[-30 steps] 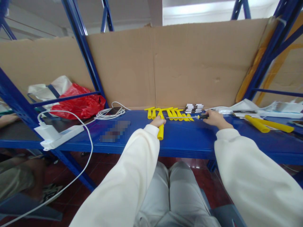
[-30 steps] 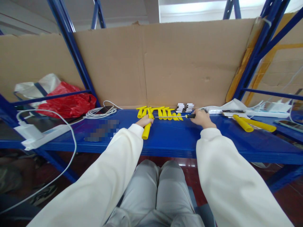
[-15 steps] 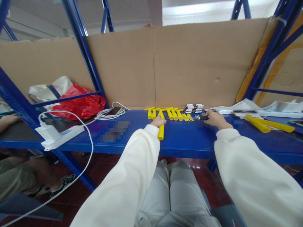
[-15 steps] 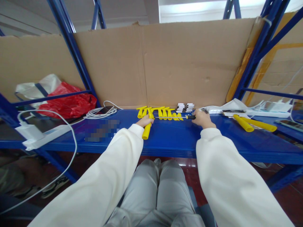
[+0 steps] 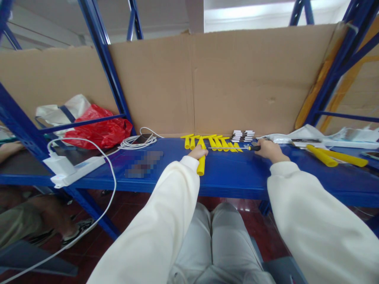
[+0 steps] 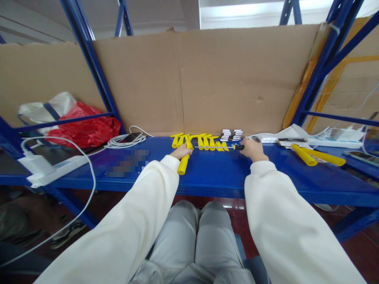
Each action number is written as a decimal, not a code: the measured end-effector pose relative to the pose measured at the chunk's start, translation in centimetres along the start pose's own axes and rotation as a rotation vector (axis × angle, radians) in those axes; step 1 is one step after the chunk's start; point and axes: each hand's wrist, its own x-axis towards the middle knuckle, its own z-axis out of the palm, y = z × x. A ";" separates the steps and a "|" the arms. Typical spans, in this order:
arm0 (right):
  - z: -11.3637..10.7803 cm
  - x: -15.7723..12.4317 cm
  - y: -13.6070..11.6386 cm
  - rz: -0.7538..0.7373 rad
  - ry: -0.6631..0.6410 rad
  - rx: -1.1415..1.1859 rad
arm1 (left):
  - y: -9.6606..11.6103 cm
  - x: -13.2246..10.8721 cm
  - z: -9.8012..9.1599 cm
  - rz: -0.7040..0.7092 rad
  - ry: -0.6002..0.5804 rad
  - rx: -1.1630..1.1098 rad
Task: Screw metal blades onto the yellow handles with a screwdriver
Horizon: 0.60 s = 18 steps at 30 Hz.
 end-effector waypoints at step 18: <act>0.2 0.2 0.4 -0.046 -0.013 0.002 | -0.2 0.4 -0.2 0.010 -0.010 0.002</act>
